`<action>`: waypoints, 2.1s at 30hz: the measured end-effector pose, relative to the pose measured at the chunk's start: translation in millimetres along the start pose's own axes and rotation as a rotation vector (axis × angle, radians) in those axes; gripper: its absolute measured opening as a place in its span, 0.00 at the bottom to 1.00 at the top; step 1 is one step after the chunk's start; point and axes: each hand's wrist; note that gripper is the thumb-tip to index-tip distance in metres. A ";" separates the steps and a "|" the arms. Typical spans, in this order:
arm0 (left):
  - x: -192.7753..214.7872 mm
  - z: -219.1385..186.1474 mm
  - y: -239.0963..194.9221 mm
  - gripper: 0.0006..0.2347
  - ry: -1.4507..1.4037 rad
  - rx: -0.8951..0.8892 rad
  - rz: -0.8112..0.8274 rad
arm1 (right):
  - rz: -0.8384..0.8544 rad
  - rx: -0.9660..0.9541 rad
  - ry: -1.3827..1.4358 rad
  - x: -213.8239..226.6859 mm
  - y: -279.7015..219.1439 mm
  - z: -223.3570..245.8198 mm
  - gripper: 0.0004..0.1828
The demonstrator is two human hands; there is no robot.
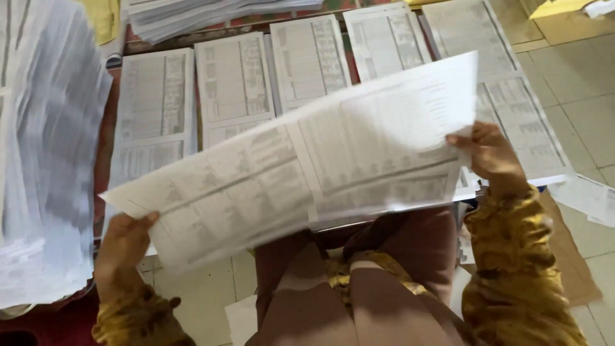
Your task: Sorting and folding printed documents from a large stack into multiple categorized piles on a table.
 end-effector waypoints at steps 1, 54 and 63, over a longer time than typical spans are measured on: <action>1.9 5.9 11.4 0.14 -0.001 -0.002 0.006 | -0.006 0.001 0.000 -5.0 -8.1 9.2 0.11; -55.7 66.1 78.9 0.24 -0.030 -0.047 0.062 | -0.331 -0.183 -0.433 -24.3 13.4 -52.5 0.05; -48.7 22.4 41.1 0.15 0.062 -0.424 -0.051 | -0.527 0.263 -0.180 13.2 -17.7 -74.6 0.06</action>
Point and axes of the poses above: each hand's wrist, its own y-axis towards the middle knuckle, its own x-axis out of the back of the hand, z = x × y, and after that the axes turned 12 degrees about -x, right-handed
